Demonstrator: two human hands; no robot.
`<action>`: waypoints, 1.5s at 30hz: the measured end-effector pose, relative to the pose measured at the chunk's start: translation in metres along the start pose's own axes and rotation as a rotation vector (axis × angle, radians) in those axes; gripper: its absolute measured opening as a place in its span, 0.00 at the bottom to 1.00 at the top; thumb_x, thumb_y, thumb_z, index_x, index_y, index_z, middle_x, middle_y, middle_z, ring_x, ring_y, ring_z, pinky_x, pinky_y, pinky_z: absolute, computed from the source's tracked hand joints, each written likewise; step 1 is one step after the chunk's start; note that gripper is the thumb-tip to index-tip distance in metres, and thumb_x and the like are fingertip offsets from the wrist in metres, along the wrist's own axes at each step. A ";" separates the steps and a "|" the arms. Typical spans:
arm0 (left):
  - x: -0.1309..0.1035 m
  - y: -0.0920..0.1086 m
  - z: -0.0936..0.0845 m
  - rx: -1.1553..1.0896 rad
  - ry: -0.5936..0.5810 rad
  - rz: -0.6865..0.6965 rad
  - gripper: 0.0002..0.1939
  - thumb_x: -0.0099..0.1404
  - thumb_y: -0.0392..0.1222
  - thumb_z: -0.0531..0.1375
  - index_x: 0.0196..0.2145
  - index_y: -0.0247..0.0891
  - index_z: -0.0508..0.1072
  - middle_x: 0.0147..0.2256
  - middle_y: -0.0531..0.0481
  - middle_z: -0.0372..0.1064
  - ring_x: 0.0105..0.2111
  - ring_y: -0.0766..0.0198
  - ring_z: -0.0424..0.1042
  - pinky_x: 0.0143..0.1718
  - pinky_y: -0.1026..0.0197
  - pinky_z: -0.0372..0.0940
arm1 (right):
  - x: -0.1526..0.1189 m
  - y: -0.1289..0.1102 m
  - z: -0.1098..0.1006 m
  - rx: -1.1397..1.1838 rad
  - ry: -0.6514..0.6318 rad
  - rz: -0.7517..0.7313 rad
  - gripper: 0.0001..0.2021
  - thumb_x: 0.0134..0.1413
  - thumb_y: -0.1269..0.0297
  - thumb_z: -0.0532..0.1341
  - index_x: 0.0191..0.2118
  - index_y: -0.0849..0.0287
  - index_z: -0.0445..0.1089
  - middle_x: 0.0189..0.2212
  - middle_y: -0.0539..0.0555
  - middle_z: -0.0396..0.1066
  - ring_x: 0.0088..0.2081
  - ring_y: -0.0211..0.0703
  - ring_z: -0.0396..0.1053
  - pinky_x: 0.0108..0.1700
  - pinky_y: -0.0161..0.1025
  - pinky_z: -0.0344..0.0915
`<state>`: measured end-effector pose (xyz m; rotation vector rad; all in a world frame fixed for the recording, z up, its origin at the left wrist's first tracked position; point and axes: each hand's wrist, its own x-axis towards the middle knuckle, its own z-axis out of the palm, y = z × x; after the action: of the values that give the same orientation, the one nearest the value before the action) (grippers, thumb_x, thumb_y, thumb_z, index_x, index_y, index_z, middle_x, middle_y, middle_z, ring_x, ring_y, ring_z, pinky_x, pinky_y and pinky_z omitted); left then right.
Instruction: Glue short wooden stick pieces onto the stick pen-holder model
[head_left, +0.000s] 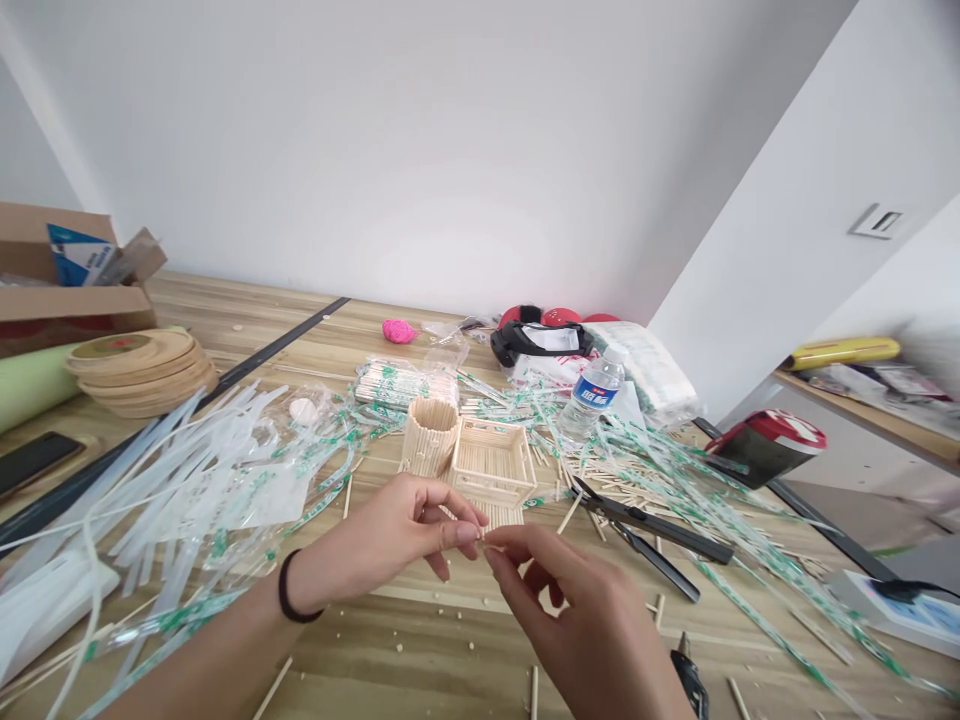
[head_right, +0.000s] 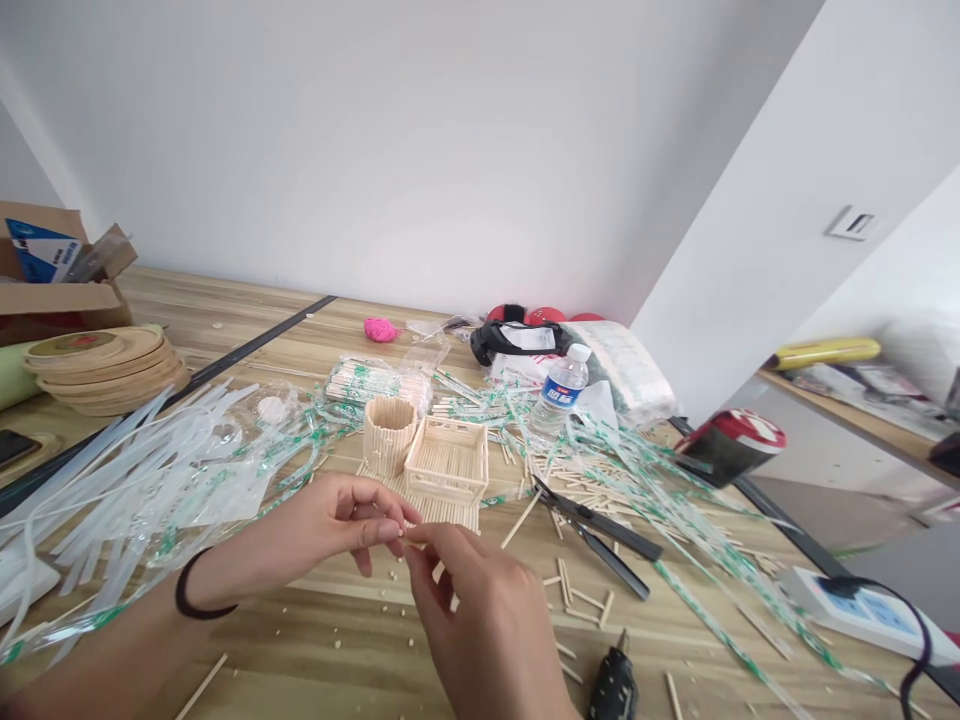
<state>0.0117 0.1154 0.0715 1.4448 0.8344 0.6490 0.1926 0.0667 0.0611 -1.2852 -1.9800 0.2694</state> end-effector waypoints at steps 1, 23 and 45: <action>-0.001 0.002 0.001 -0.003 -0.001 -0.001 0.11 0.60 0.46 0.61 0.34 0.35 0.76 0.38 0.45 0.75 0.34 0.62 0.74 0.29 0.63 0.70 | -0.001 -0.002 -0.002 0.028 0.031 -0.019 0.08 0.57 0.65 0.55 0.32 0.53 0.72 0.21 0.46 0.73 0.18 0.35 0.67 0.20 0.30 0.58; -0.006 0.010 0.013 -0.129 -0.072 -0.056 0.11 0.62 0.44 0.60 0.37 0.35 0.77 0.35 0.45 0.77 0.35 0.62 0.74 0.25 0.69 0.67 | -0.001 -0.003 -0.008 -0.216 0.124 -0.253 0.08 0.55 0.70 0.54 0.30 0.57 0.70 0.18 0.46 0.68 0.18 0.34 0.64 0.23 0.31 0.55; -0.028 0.021 0.031 0.014 0.130 0.052 0.07 0.56 0.48 0.65 0.29 0.44 0.79 0.40 0.51 0.71 0.27 0.68 0.70 0.20 0.71 0.66 | -0.008 -0.021 -0.038 -0.161 0.104 -0.357 0.10 0.57 0.72 0.55 0.37 0.57 0.73 0.17 0.47 0.71 0.16 0.34 0.67 0.18 0.31 0.62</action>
<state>0.0229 0.0751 0.0930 1.4524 0.9062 0.7838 0.2060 0.0422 0.0951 -0.9933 -2.1282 -0.1294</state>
